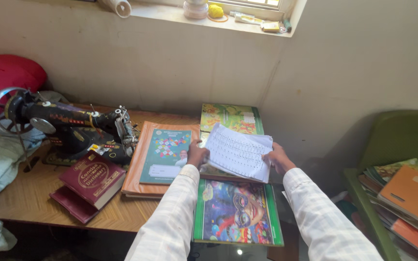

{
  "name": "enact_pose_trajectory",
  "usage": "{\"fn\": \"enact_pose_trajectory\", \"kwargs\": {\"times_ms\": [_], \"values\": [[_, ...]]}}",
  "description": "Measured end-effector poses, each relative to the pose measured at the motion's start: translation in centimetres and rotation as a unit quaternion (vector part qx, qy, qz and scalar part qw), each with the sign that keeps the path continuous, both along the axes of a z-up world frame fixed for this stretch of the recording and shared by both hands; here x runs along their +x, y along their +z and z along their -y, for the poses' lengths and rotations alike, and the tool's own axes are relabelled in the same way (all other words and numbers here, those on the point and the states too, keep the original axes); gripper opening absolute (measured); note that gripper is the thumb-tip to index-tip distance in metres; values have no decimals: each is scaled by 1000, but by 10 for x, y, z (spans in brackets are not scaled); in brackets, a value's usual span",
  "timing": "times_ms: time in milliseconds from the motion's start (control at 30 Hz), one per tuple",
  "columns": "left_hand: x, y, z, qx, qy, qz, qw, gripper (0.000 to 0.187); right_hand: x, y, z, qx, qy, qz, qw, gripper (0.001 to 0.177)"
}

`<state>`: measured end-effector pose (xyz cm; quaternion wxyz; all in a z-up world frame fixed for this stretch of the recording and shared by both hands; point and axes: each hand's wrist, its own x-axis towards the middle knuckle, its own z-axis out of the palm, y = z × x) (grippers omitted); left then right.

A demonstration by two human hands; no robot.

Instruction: The person organizes a pile of books and notebooks by picking them up from a green chair and stacking them on a wooden table. The person handles various items, including colorful textbooks, orange folders, and loose papers, arranging them into a neat pile next to a sewing machine.

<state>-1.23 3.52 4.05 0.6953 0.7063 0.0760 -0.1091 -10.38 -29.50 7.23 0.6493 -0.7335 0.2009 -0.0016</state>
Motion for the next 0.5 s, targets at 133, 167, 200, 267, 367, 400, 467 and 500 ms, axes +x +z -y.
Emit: {"fn": "enact_pose_trajectory", "kwargs": {"times_ms": [133, 167, 200, 267, 367, 400, 467, 500], "values": [[0, -14, -11, 310, -61, 153, 937, 78, 27, -26, 0, -38, -49, 44, 997, 86], [-13, -12, -8, 383, -74, 164, 906, 80, 26, -32, -4, -128, -43, 58, 989, 85], [-22, -6, -6, 454, -88, 177, 869, 83, 28, -35, -11, -217, -37, 74, 973, 83], [-36, 8, -2, 485, -136, 230, 833, 84, 29, -37, -22, -310, -16, 109, 944, 79], [-40, 9, 13, 474, -127, 245, 836, 79, 27, -44, -25, -360, 51, 124, 923, 69], [-36, 5, 16, 462, -110, 241, 846, 77, 29, -47, -25, -396, 88, 101, 908, 66], [-32, -6, 20, 484, -103, 219, 841, 57, 30, -55, -23, -451, 146, 86, 876, 63], [-31, -11, 23, 494, -99, 209, 838, 48, 28, -60, -24, -472, 166, 94, 861, 63]]}}
